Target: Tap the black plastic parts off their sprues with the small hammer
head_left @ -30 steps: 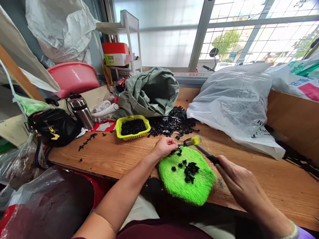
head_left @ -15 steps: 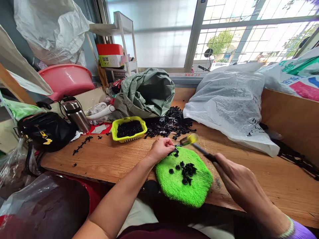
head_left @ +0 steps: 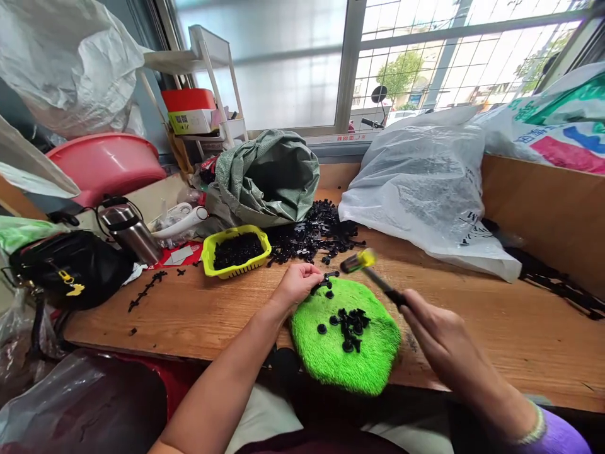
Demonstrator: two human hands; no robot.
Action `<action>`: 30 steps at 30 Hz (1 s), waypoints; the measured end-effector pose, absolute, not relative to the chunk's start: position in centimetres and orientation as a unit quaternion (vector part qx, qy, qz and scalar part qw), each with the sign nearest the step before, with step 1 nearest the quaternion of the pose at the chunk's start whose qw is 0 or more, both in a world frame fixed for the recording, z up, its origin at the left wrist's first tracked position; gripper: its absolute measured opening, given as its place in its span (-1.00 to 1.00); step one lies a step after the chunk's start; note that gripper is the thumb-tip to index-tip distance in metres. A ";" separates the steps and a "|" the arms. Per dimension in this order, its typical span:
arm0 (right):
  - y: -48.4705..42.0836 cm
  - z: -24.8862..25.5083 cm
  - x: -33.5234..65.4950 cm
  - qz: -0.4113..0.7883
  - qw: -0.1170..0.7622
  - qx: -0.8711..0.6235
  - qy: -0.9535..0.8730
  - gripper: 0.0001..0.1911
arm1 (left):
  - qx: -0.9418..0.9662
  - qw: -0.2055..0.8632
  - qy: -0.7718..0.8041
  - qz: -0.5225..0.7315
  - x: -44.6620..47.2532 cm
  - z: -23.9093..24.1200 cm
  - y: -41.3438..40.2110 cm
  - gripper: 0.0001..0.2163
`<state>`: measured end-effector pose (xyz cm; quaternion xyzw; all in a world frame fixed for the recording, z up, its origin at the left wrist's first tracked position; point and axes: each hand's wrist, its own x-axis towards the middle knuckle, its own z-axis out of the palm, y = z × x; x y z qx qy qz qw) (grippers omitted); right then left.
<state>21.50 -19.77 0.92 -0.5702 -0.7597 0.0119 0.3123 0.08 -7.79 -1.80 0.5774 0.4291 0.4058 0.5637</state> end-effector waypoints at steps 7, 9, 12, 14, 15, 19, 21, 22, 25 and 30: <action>-20.1 0.0 22.8 0.050 0.339 -0.574 -0.744 -0.71 | 0.564 0.579 0.416 0.417 0.3 -1.9 -7.7 -0.87; -20.2 -0.6 22.9 0.054 0.333 -0.575 -0.746 -0.70 | 0.566 0.580 0.412 0.416 0.3 -2.0 -7.7 -0.88; -20.2 -1.2 22.9 0.050 0.326 -0.579 -0.746 -0.69 | 0.573 0.576 0.412 0.413 0.3 -2.1 -7.7 -0.90; -20.0 -1.2 22.7 0.047 0.318 -0.578 -0.750 -0.69 | 0.585 0.565 0.416 0.408 0.3 -2.2 -7.8 -0.90; -19.9 -1.1 22.6 0.044 0.312 -0.578 -0.753 -0.69 | 0.592 0.557 0.418 0.406 0.3 -2.2 -7.8 -0.91; -19.7 0.1 22.0 0.019 0.296 -0.574 -0.763 -0.70 | 0.615 0.532 0.416 0.406 0.3 -2.1 -7.8 -0.93; -19.6 0.8 21.6 0.000 0.301 -0.572 -0.763 -0.71 | 0.619 0.529 0.416 0.405 0.2 -1.9 -7.8 -0.95; -19.6 1.0 21.4 -0.009 0.303 -0.572 -0.762 -0.72 | 0.622 0.525 0.416 0.404 0.2 -1.9 -7.8 -0.95; -19.4 1.2 21.2 -0.030 0.290 -0.574 -0.765 -0.75 | 0.636 0.509 0.419 0.401 0.2 -1.8 -7.9 -0.95; -19.4 1.2 21.3 -0.039 0.271 -0.566 -0.777 -0.75 | 0.650 0.499 0.422 0.388 0.2 -2.1 -7.7 -0.93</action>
